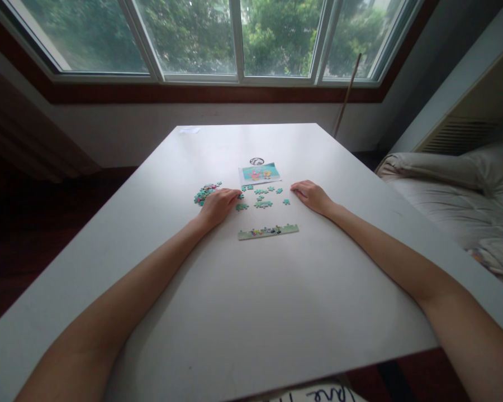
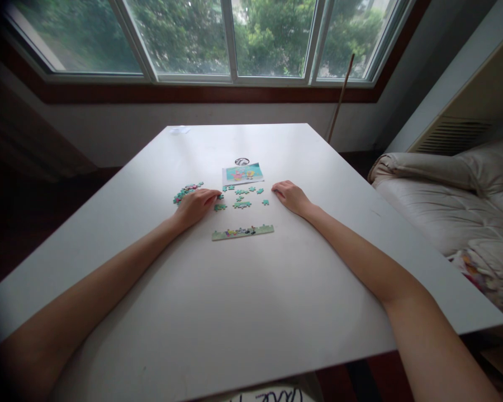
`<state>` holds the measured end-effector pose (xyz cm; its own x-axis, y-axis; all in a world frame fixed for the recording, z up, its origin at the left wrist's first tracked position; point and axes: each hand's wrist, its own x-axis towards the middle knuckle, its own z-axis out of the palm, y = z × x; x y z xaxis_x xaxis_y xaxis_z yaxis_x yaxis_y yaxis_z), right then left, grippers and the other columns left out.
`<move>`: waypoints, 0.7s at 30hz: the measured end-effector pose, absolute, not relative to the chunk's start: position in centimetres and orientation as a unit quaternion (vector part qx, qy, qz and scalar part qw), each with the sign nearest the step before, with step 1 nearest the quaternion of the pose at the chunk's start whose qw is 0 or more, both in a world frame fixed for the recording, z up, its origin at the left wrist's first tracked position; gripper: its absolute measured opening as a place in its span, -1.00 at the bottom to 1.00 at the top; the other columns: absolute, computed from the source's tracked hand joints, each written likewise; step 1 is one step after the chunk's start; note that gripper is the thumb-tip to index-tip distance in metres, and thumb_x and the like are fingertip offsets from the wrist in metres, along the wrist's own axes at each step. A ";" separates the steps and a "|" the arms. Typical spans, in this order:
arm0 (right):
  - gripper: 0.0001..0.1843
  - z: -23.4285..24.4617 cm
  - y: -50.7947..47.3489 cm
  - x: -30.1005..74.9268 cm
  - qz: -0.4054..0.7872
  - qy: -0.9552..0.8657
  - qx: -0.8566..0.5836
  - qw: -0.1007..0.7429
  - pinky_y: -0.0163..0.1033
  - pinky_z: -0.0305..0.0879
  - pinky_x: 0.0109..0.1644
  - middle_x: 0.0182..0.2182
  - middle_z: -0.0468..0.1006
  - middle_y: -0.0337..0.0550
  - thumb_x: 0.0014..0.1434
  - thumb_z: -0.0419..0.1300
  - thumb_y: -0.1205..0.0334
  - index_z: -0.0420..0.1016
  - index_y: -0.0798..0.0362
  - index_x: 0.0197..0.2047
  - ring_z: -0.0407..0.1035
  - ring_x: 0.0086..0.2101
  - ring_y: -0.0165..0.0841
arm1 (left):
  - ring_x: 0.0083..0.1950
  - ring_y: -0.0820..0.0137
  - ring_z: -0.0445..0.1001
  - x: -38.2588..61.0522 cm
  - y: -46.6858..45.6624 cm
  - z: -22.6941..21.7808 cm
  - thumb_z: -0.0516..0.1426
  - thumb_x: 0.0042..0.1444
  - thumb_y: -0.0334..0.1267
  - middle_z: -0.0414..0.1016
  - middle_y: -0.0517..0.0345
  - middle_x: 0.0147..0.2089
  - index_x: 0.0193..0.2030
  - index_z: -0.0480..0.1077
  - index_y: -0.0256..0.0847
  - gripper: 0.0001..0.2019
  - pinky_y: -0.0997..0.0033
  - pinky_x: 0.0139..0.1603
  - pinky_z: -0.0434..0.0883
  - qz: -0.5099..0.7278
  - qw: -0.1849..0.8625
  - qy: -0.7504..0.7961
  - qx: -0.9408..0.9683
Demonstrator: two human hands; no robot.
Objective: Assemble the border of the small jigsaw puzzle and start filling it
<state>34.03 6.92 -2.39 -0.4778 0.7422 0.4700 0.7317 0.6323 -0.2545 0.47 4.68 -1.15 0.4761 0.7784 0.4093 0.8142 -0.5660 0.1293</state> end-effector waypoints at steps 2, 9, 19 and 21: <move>-0.74 -2.4 6.9 34.0 0.009 -0.860 -0.429 0.276 -0.07 0.31 0.05 -0.12 0.56 -0.08 0.19 0.02 0.33 0.50 0.04 -0.14 0.37 -0.07 -0.22 | -0.09 0.28 0.50 0.4 4.7 -1.2 -0.06 0.24 -0.21 0.55 0.07 -0.10 -0.07 0.45 -0.13 -0.71 0.34 -0.08 0.40 -0.215 0.047 -0.479 -0.850; -0.74 -2.4 7.0 34.1 0.014 -0.861 -0.428 0.273 -0.08 0.31 0.05 -0.11 0.55 -0.09 0.18 0.02 0.35 0.50 0.04 -0.14 0.37 -0.06 -0.23 | -0.11 0.26 0.50 0.3 5.0 -1.5 0.03 0.21 -0.24 0.54 0.06 -0.12 -0.09 0.46 -0.14 -0.77 0.33 -0.11 0.41 -0.220 0.056 -0.497 -0.837; -0.74 -2.4 7.0 34.1 0.011 -0.862 -0.432 0.265 -0.10 0.30 0.05 -0.11 0.55 -0.07 0.20 0.01 0.32 0.49 0.07 -0.13 0.36 -0.06 -0.23 | -0.11 0.30 0.47 0.4 5.2 -1.4 0.03 0.18 -0.37 0.49 0.04 -0.12 -0.01 0.37 -0.19 -0.75 0.31 -0.06 0.41 -0.259 0.023 -0.444 -0.857; -0.73 -2.3 7.0 34.1 0.012 -0.862 -0.434 0.263 -0.11 0.29 0.05 -0.10 0.55 -0.07 0.20 0.01 0.32 0.49 0.06 -0.13 0.36 -0.05 -0.24 | -0.13 0.31 0.47 0.4 5.3 -1.4 0.01 0.17 -0.38 0.46 0.04 -0.11 -0.01 0.36 -0.19 -0.74 0.32 -0.07 0.41 -0.267 0.014 -0.433 -0.861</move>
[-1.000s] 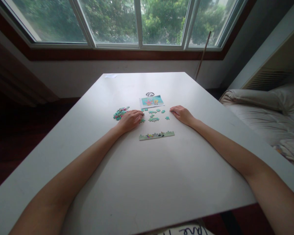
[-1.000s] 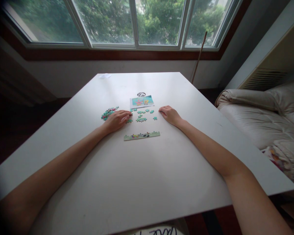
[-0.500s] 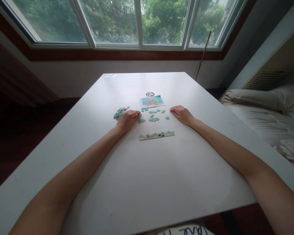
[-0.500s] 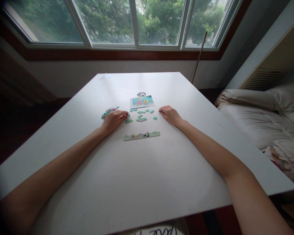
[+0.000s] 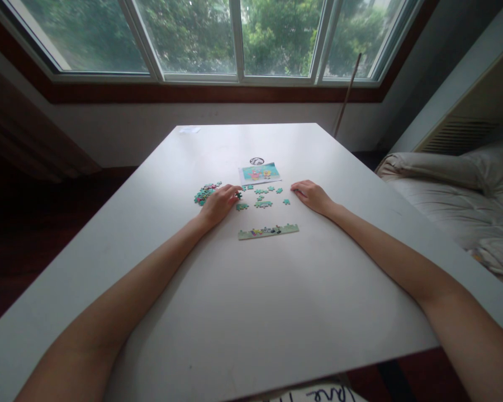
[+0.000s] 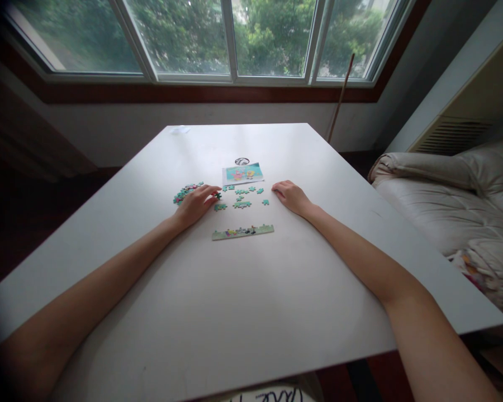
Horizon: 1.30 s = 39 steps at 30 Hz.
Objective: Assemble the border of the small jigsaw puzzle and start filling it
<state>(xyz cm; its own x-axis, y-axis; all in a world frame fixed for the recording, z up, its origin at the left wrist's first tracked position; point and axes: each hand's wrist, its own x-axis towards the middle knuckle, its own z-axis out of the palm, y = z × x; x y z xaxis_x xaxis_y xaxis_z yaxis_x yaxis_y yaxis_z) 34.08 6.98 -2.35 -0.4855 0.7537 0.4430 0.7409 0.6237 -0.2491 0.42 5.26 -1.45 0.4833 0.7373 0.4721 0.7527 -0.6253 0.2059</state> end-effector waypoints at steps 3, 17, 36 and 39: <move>-0.73 -2.3 6.9 34.0 0.013 -0.862 -0.434 0.263 -0.11 0.29 0.05 -0.10 0.55 -0.08 0.20 0.01 0.32 0.49 0.06 -0.12 0.36 -0.05 -0.24 | -0.14 0.34 0.47 0.3 5.4 -1.6 -0.01 0.17 -0.39 0.43 0.05 -0.08 -0.03 0.36 -0.18 -0.74 0.34 -0.07 0.41 -0.277 0.005 -0.422 -0.863; -0.74 -2.4 7.0 34.0 0.011 -0.861 -0.429 0.273 -0.09 0.30 0.06 -0.11 0.56 -0.07 0.19 0.02 0.33 0.50 0.05 -0.13 0.37 -0.07 -0.23 | -0.12 0.33 0.44 0.2 5.7 -1.9 -0.04 0.18 -0.39 0.40 0.04 -0.10 -0.07 0.37 -0.20 -0.75 0.32 -0.04 0.40 -0.282 0.000 -0.391 -0.876; -0.73 -2.0 6.7 33.9 0.024 -0.857 -0.442 0.264 -0.09 0.29 0.07 -0.10 0.55 -0.07 0.20 0.01 0.32 0.50 0.05 -0.12 0.36 -0.05 -0.24 | -0.07 0.30 0.42 0.4 5.4 -1.6 -0.03 0.17 -0.39 0.44 0.03 -0.12 -0.16 0.37 -0.21 -0.81 0.24 0.01 0.38 -0.265 -0.001 -0.408 -0.874; -0.73 -2.0 6.7 33.9 0.023 -0.858 -0.440 0.263 -0.10 0.28 0.07 -0.10 0.55 -0.07 0.20 0.01 0.33 0.50 0.05 -0.12 0.36 -0.05 -0.24 | -0.08 0.31 0.43 0.3 5.6 -1.7 -0.03 0.18 -0.37 0.45 0.03 -0.13 -0.17 0.39 -0.22 -0.81 0.25 0.00 0.39 -0.266 -0.004 -0.407 -0.874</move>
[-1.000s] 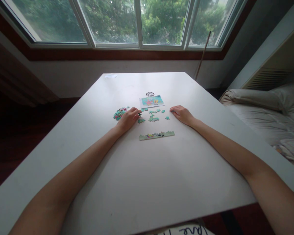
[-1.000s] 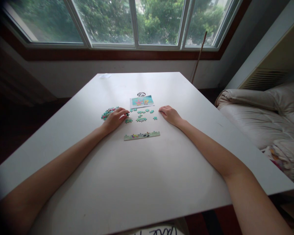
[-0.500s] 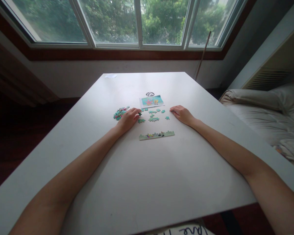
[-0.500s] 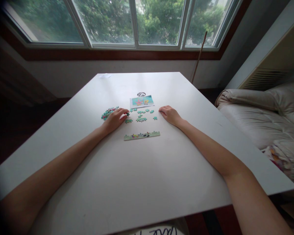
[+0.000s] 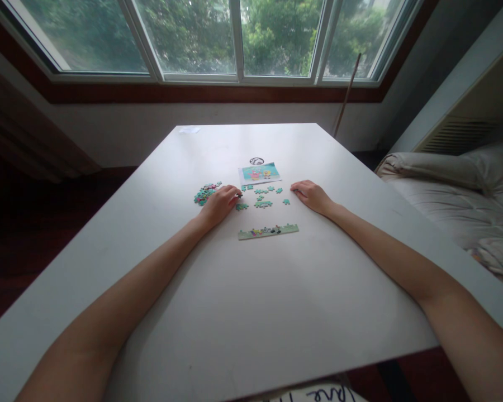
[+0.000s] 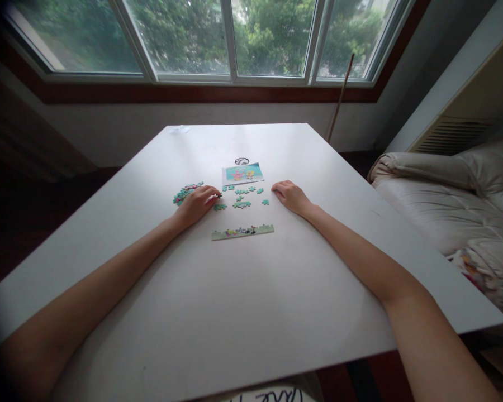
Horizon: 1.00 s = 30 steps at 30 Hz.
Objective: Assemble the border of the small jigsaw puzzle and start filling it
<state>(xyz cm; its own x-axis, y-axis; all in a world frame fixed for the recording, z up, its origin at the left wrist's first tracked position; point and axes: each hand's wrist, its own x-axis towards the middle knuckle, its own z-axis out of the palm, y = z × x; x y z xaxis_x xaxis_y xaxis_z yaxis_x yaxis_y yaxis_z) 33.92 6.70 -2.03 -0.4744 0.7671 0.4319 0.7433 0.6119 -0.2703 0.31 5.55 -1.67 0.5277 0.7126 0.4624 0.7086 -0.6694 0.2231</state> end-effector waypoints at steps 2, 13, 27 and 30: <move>-0.73 -2.1 6.7 34.0 0.022 -0.860 -0.437 0.263 -0.10 0.28 0.07 -0.10 0.55 -0.06 0.20 0.01 0.33 0.50 0.06 -0.12 0.36 -0.05 -0.24 | -0.09 0.30 0.43 0.3 5.6 -1.7 -0.04 0.20 -0.35 0.47 0.01 -0.13 -0.17 0.40 -0.23 -0.80 0.26 -0.01 0.39 0.265 0.004 0.404 0.876; -0.78 0.0 5.5 31.8 0.013 -0.856 -0.426 0.292 -0.11 0.27 0.05 -0.10 0.53 -0.08 0.20 0.05 0.31 0.49 0.02 -0.14 0.36 -0.05 -0.25 | -0.05 0.29 0.44 0.3 5.4 -1.6 -0.05 0.22 -0.33 0.49 0.03 -0.07 -0.09 0.41 -0.20 -0.75 0.27 -0.01 0.40 0.243 -0.031 0.421 0.873; -0.69 3.7 6.6 21.5 0.056 -0.828 -0.556 0.044 -0.26 0.25 -0.31 -0.27 0.58 0.02 0.02 0.24 -0.01 0.57 0.09 -0.37 0.42 -0.25 -0.21 | -0.02 0.28 0.42 0.3 5.3 -1.5 -0.04 0.21 -0.34 0.48 0.04 -0.06 -0.06 0.39 -0.18 -0.75 0.27 -0.01 0.39 0.247 -0.045 0.428 0.868; -0.75 3.6 7.0 21.3 0.070 -0.827 -0.557 0.035 -0.27 0.25 -0.31 -0.25 0.59 0.00 -0.03 0.28 0.07 0.58 0.07 -0.35 0.43 -0.23 -0.21 | -0.02 0.27 0.42 0.4 5.2 -1.5 -0.04 0.20 -0.35 0.48 0.04 -0.05 -0.06 0.40 -0.19 -0.75 0.27 -0.01 0.39 0.246 -0.048 0.426 0.869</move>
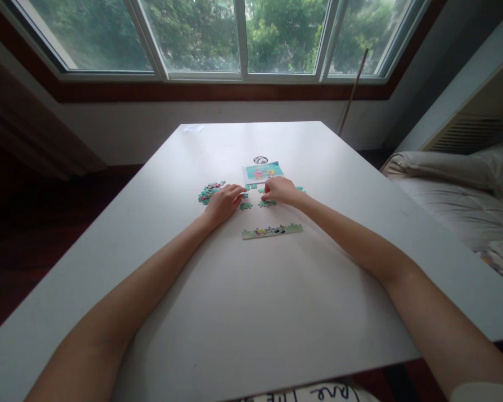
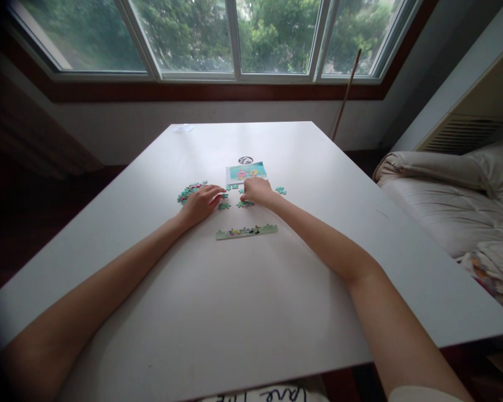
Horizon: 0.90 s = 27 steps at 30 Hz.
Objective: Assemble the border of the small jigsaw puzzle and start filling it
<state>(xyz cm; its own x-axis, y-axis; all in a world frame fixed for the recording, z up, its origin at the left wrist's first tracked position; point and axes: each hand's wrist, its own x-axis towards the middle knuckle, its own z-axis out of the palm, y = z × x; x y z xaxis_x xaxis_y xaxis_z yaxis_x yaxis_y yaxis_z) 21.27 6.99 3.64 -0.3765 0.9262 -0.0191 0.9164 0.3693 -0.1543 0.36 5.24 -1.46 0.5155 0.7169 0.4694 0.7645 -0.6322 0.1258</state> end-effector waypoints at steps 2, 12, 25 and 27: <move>-0.77 3.5 7.1 21.3 0.076 -0.830 -0.551 0.038 -0.29 0.25 -0.32 -0.24 0.59 -0.01 -0.03 0.28 0.11 0.58 0.07 -0.33 0.43 -0.22 -0.22 | -0.01 0.27 0.41 0.4 5.2 -1.5 -0.04 0.20 -0.36 0.47 0.04 -0.05 -0.06 0.40 -0.18 -0.75 0.25 -0.01 0.39 -0.248 0.042 -0.426 -0.869; -0.75 3.2 7.3 21.5 0.121 -0.845 -0.514 0.087 -0.36 0.22 -0.33 -0.28 0.60 -0.13 -0.06 0.26 0.32 0.56 0.09 -0.23 0.41 -0.30 -0.36 | -0.03 0.28 0.43 0.6 5.1 -1.2 -0.03 0.18 -0.37 0.49 0.06 -0.07 -0.06 0.41 -0.16 -0.73 0.26 -0.02 0.40 -0.243 0.042 -0.437 -0.865; -0.78 2.6 7.7 21.6 0.117 -0.867 -0.477 0.085 -0.36 0.19 -0.30 -0.28 0.59 -0.13 0.00 0.27 0.30 0.57 0.08 -0.22 0.40 -0.29 -0.36 | -0.07 0.27 0.44 0.7 4.7 -0.8 -0.04 0.19 -0.37 0.51 0.04 -0.12 -0.11 0.43 -0.20 -0.75 0.28 -0.06 0.41 -0.244 0.057 -0.447 -0.859; -0.78 2.9 7.5 21.5 0.119 -0.869 -0.473 0.082 -0.36 0.18 -0.30 -0.28 0.58 -0.12 0.00 0.27 0.31 0.56 0.10 -0.22 0.40 -0.29 -0.37 | -0.09 0.28 0.45 0.6 4.7 -0.8 -0.04 0.18 -0.38 0.51 0.04 -0.14 -0.13 0.43 -0.20 -0.75 0.28 -0.07 0.41 -0.246 0.058 -0.444 -0.860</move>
<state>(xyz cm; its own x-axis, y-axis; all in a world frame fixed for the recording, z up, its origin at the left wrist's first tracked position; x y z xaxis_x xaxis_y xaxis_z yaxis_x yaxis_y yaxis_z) 21.50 7.50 2.87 -0.5398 0.8413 0.0295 0.8026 0.5249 -0.2835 0.62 4.66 -0.79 0.4857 0.7345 0.4739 0.7915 -0.5996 0.1182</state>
